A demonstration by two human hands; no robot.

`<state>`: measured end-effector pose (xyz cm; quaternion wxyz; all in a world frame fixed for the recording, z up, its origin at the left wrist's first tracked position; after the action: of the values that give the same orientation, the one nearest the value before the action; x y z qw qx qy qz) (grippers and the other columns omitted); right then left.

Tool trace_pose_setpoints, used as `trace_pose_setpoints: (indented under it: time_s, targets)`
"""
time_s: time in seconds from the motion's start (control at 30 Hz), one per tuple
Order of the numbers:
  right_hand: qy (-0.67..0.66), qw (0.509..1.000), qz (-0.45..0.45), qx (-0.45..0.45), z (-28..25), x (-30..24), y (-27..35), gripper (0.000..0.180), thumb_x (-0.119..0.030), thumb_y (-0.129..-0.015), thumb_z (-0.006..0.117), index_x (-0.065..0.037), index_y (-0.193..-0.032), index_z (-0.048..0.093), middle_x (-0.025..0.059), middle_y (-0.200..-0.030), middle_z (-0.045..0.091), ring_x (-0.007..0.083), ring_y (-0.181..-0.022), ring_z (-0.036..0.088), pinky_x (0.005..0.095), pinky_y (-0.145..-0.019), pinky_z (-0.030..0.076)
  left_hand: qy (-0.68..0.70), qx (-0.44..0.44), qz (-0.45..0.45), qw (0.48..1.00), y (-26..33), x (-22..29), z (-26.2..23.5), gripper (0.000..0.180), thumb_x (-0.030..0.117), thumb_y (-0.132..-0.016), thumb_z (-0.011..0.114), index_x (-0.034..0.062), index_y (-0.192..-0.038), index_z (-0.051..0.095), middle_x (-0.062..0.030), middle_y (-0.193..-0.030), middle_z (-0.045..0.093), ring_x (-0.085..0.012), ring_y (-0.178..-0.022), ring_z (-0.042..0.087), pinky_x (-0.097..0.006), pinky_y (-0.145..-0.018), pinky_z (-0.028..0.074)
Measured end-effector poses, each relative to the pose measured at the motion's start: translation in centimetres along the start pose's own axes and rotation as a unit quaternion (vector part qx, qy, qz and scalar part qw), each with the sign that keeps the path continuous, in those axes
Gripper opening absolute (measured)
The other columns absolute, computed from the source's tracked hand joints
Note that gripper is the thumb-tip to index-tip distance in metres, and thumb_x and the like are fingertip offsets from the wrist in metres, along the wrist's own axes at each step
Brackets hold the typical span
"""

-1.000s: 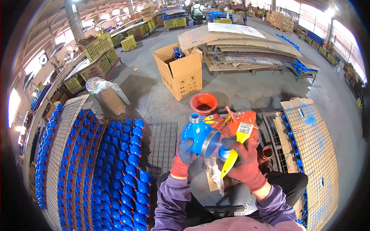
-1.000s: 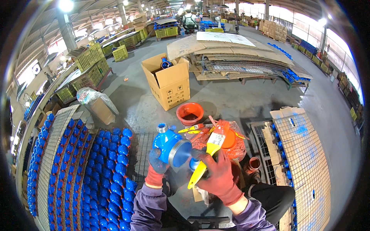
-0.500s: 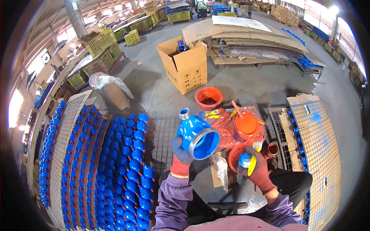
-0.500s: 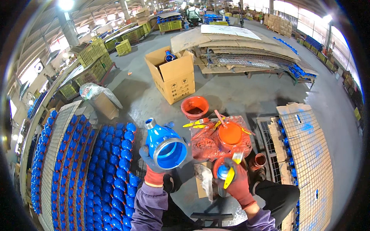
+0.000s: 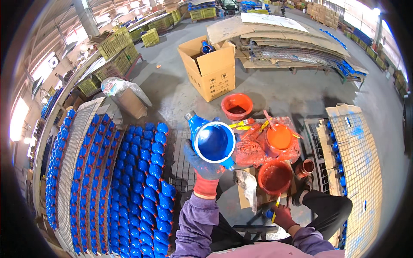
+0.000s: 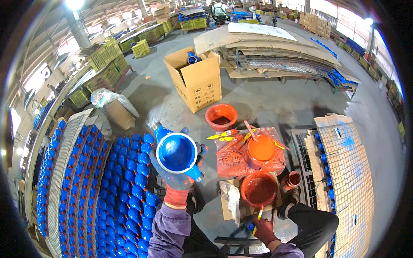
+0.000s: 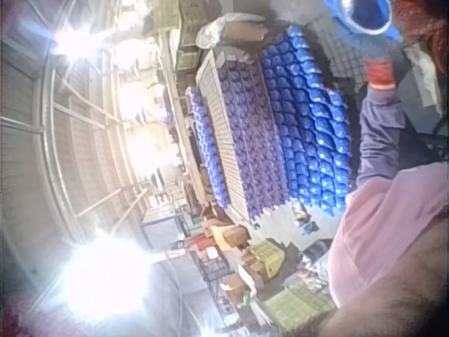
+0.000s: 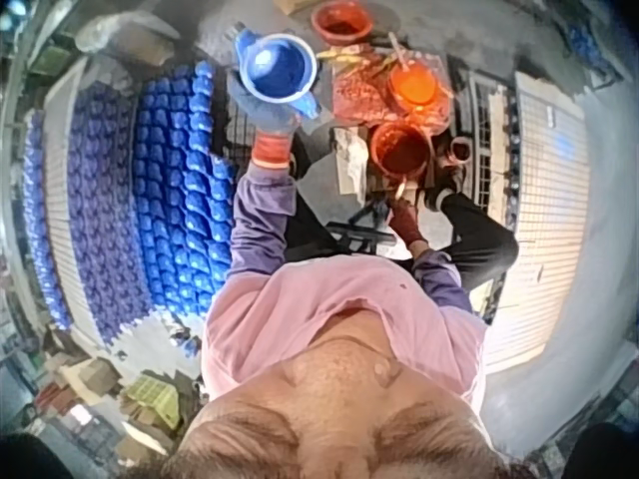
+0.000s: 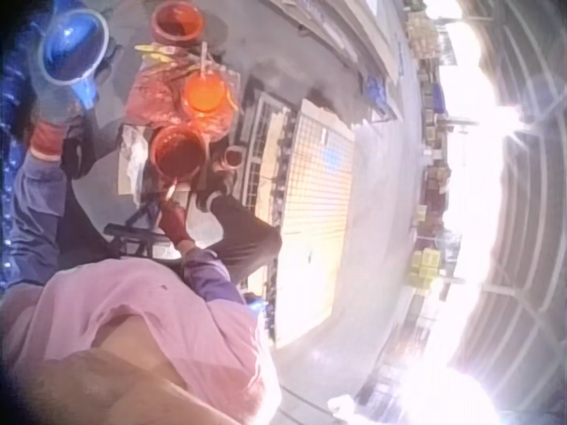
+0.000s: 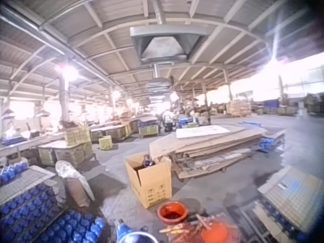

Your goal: The person paints a blue metal component with orange paint using a hand brush.

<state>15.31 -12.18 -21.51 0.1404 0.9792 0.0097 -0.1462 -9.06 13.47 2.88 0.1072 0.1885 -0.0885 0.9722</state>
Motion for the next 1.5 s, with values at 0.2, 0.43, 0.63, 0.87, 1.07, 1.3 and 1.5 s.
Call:
trace_pose_setpoints:
  time_s: [0.2, 0.43, 0.63, 0.87, 1.07, 1.3, 1.5]
  targets:
    - [0.076, 0.993, 0.003, 0.086, -6.6, -0.1, -1.4, 0.053, -0.022, -0.073, 0.063, -0.014, -0.124, 0.052, 0.0165, -0.097, 0.058, 0.0338, -0.093, 0.056, 0.045, -0.079, 0.042, 0.048, -0.004, 0.037, 0.998, -1.4, -0.7, 1.1, 0.083, 0.071, -0.081, 0.043, 0.0036, -0.13, 0.043, -0.0225, -0.106, 0.059, -0.0448, -0.098, 0.057, -0.051, -0.073, 0.056]
    - [0.135, 0.954, -0.071, 0.257, -25.5, -2.7, -5.2, 0.043, -0.033, -0.08, 0.065, -0.02, -0.12, 0.058, 0.0125, -0.088, 0.053, 0.0308, -0.08, 0.055, 0.0411, -0.068, 0.044, 0.034, -0.04, -0.034, 0.998, -0.9, -1.4, 3.2, 0.085, 0.075, -0.079, 0.042, 0.0086, -0.131, 0.042, -0.0182, -0.113, 0.058, -0.0337, -0.095, 0.06, -0.038, -0.065, 0.05]
    - [-0.51, 0.82, 0.048, 0.257, -26.9, 3.4, -10.6, 0.016, -0.005, -0.086, 0.063, -0.001, -0.101, 0.065, -0.0006, -0.089, 0.062, 0.0077, -0.078, 0.056, 0.0232, -0.069, 0.046, -0.034, -0.019, -0.038, 0.999, -0.9, -2.6, 3.1, 0.082, 0.072, -0.083, 0.039, 0.0076, -0.132, 0.041, -0.0213, -0.115, 0.057, -0.033, -0.095, 0.062, -0.028, -0.044, 0.048]
    - [-0.451, 0.836, 0.014, 0.312, -23.7, 4.9, -14.2, 0.014, -0.001, -0.082, 0.066, -0.002, -0.095, 0.065, 0.0021, -0.089, 0.066, 0.0066, -0.078, 0.059, 0.0223, -0.07, 0.049, -0.077, -0.005, -0.075, 0.994, 0.0, -3.8, 2.4, 0.078, 0.059, -0.087, 0.049, 0.0069, -0.14, 0.028, -0.0244, -0.129, 0.047, -0.0416, -0.114, 0.052, -0.04, -0.066, 0.058]
    - [-0.336, 0.862, -0.056, 0.375, -23.0, 4.9, -12.7, 0.023, -0.003, -0.077, 0.068, -0.005, -0.1, 0.063, 0.0089, -0.098, 0.066, 0.0203, -0.085, 0.065, 0.0292, -0.074, 0.051, -0.096, 0.034, -0.084, 0.991, -0.2, -4.6, 1.8, 0.076, 0.056, -0.088, 0.05, 0.0036, -0.14, 0.028, -0.0239, -0.13, 0.046, -0.0415, -0.113, 0.052, -0.043, -0.071, 0.057]
    - [-0.421, 0.86, -0.014, 0.287, -24.1, 5.9, -11.6, 0.028, -0.007, -0.08, 0.066, -0.004, -0.107, 0.06, 0.0079, -0.099, 0.065, 0.0197, -0.089, 0.065, 0.0313, -0.073, 0.051, -0.052, 0.035, -0.133, 0.989, 0.3, -5.7, 0.5, 0.048, 0.039, -0.091, 0.055, 0.0048, -0.124, 0.046, -0.0103, -0.109, 0.06, -0.0218, -0.086, 0.063, -0.034, -0.064, 0.056]
    - [-0.726, 0.65, -0.01, 0.224, -29.1, 5.1, -10.3, 0.038, -0.025, -0.093, 0.055, -0.002, -0.122, 0.051, 0.0103, -0.106, 0.063, 0.0234, -0.091, 0.065, 0.0331, -0.073, 0.053, -0.258, -0.025, -0.107, 0.96, 2.1, -7.8, 2.2, 0.041, 0.02, -0.089, 0.061, 0.0036, -0.123, 0.047, -0.0111, -0.109, 0.06, -0.022, -0.088, 0.063, -0.032, -0.072, 0.055]
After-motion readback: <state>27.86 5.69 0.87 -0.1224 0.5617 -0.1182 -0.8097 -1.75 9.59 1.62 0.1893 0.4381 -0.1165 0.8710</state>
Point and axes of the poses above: each hand's wrist, its own y-axis away from the middle knuckle, its own z-axis out of the palm, x = y × z, the point moved 7 cm from there along -y, towards the middle knuckle
